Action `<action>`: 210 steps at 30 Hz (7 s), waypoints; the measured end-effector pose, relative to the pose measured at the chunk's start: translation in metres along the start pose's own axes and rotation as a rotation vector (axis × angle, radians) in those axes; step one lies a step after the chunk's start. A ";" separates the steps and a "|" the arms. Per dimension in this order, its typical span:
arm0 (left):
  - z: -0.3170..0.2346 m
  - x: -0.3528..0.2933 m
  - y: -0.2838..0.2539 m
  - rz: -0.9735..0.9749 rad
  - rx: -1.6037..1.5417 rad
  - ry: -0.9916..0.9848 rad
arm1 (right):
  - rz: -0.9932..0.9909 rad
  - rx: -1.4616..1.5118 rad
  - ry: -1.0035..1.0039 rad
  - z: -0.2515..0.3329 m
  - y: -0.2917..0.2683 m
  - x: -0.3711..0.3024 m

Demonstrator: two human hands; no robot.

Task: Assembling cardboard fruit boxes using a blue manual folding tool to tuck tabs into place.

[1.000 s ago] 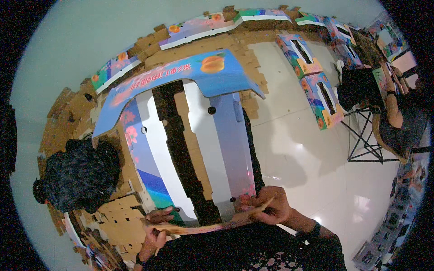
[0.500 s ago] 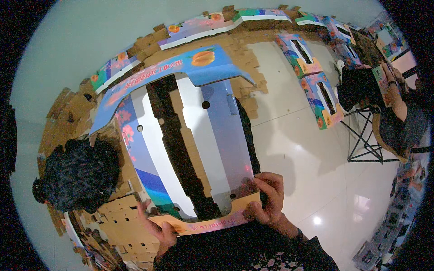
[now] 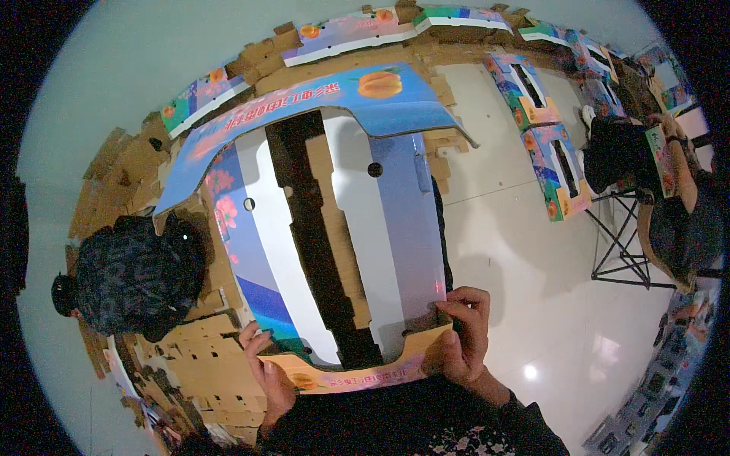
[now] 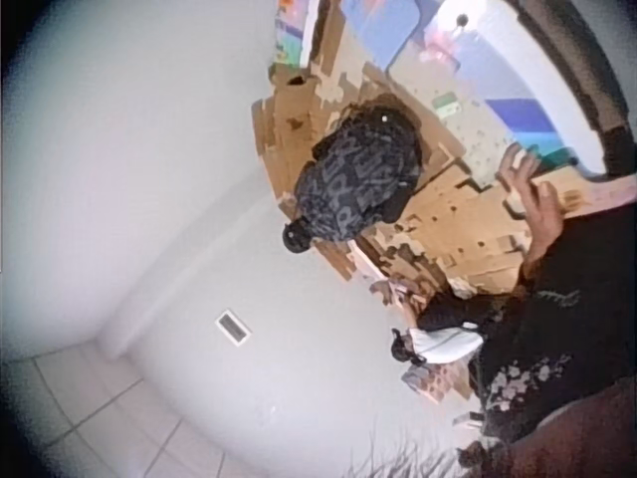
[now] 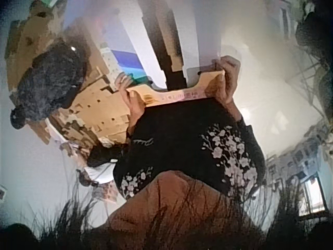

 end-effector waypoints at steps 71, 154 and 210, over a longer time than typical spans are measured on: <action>-0.061 0.191 0.048 0.093 -0.128 0.041 | 0.384 0.040 -0.021 0.038 0.070 0.190; -0.016 0.175 0.144 0.244 0.474 0.480 | -0.480 -1.293 0.318 -0.355 -0.337 0.238; 0.013 0.178 0.094 0.104 -0.022 0.423 | 0.117 -0.267 0.468 -0.374 0.129 0.279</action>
Point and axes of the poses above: each hand's wrist, its own x-axis towards the middle knuckle, its own y-axis out of the palm, z = x × y, the point moved 7 cm from there along x, towards the middle knuckle, and after that the axes turned 14 degrees about -z, right-handed, at the moved point
